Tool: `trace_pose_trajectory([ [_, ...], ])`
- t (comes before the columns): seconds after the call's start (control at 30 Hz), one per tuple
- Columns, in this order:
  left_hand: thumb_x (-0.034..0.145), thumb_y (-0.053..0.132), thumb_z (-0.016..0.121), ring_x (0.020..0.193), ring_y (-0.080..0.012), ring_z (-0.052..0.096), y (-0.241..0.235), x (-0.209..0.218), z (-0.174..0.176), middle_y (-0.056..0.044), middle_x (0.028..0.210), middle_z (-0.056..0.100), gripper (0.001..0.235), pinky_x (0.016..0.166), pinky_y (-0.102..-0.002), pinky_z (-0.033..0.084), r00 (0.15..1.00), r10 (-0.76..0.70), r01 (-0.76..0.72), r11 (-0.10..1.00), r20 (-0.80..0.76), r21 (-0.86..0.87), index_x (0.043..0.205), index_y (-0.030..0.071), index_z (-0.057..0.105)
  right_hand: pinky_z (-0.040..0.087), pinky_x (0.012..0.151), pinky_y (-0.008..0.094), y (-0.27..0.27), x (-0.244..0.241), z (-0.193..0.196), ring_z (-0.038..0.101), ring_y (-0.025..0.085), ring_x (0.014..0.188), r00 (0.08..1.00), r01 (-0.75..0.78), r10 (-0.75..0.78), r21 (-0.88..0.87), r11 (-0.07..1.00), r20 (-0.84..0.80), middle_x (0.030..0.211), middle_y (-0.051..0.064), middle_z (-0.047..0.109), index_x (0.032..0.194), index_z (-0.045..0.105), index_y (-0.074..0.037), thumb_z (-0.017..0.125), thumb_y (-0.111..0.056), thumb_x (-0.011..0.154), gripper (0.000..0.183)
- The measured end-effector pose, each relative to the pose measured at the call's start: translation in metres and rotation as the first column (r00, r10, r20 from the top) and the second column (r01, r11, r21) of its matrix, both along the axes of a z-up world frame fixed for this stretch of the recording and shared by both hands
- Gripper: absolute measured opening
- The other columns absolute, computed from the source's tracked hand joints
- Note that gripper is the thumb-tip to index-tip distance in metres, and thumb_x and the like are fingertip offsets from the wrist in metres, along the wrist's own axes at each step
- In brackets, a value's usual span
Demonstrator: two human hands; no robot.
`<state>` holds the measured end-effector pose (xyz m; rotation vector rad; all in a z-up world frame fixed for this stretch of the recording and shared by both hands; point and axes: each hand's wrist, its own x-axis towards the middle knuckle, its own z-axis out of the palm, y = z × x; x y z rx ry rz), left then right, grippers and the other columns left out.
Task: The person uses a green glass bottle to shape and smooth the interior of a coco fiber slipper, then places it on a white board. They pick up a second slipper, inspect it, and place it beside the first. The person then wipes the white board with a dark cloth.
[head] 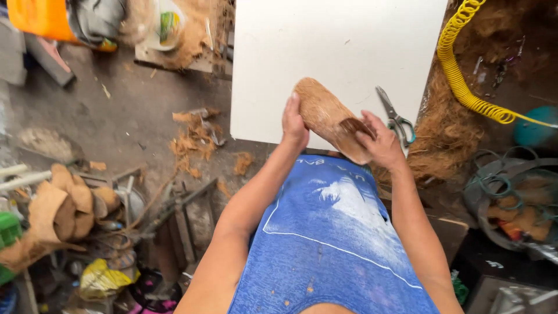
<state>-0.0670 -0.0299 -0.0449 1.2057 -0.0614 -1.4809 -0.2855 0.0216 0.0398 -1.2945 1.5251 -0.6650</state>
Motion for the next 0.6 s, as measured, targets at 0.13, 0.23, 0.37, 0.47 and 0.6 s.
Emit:
trace_pose_trajectory([
  [0.13, 0.101, 0.035, 0.063, 0.108, -0.0303, 0.064, -0.006, 0.018, -0.035, -0.016, 0.119, 0.064, 0.034, 0.092, -0.051, 0.054, 0.985, -0.171, 0.171, 0.985, -0.012, -0.008, 0.125, 0.011, 0.063, 0.054, 0.091, 0.045, 0.026, 0.048, 0.006, 0.065, 0.033, 0.107, 0.974, 0.141, -0.126, 0.069, 0.988, -0.188, 0.105, 0.011, 0.073, 0.118, 0.072, -0.021, 0.065, -0.016, 0.093, 0.027],
  [0.23, 0.099, 0.034, 0.065, 0.111, -0.0269, 0.062, -0.023, 0.044, -0.043, -0.012, 0.121, 0.061, 0.042, 0.093, -0.048, 0.055, 0.945, -0.314, 0.318, 0.948, 0.096, -0.026, 0.137, 0.015, 0.057, 0.054, 0.089, 0.044, 0.048, 0.066, -0.023, 0.067, 0.031, 0.104, 0.957, 0.195, -0.175, 0.066, 0.979, -0.231, 0.102, 0.009, 0.073, 0.116, 0.073, -0.021, 0.068, -0.018, 0.094, 0.023],
  [0.37, 0.094, 0.031, 0.071, 0.085, -0.0244, 0.070, -0.016, 0.039, -0.059, -0.010, 0.093, 0.068, 0.029, 0.072, -0.041, 0.062, 0.882, -0.467, 0.466, 0.884, 0.055, 0.035, 0.114, 0.010, 0.064, 0.053, 0.087, 0.044, 0.083, 0.086, -0.011, 0.068, 0.030, 0.100, 0.893, 0.407, -0.370, 0.105, 0.908, -0.257, 0.098, 0.009, 0.073, 0.113, 0.073, -0.020, 0.068, -0.021, 0.095, 0.018],
  [0.47, 0.091, 0.032, 0.073, 0.077, -0.0226, 0.072, -0.014, 0.024, -0.044, -0.009, 0.089, 0.070, 0.027, 0.064, -0.037, 0.063, 0.853, -0.519, 0.510, 0.852, 0.061, 0.123, 0.109, 0.013, 0.065, 0.053, 0.083, 0.046, 0.101, 0.083, -0.025, 0.068, 0.033, 0.097, 0.834, 0.533, -0.504, 0.095, 0.840, -0.224, 0.094, 0.012, 0.073, 0.108, 0.074, -0.016, 0.067, -0.017, 0.096, 0.014],
  [0.6, 0.094, 0.028, 0.068, 0.077, -0.0228, 0.073, 0.011, -0.002, 0.011, -0.014, 0.090, 0.073, 0.026, 0.063, -0.036, 0.063, 0.809, -0.588, 0.575, 0.799, 0.026, 0.178, 0.113, 0.012, 0.069, 0.054, 0.082, 0.045, 0.148, 0.083, -0.031, 0.068, 0.032, 0.098, 0.759, 0.634, -0.588, 0.114, 0.765, -0.279, 0.093, 0.010, 0.074, 0.105, 0.074, -0.018, 0.071, -0.019, 0.093, 0.012],
])
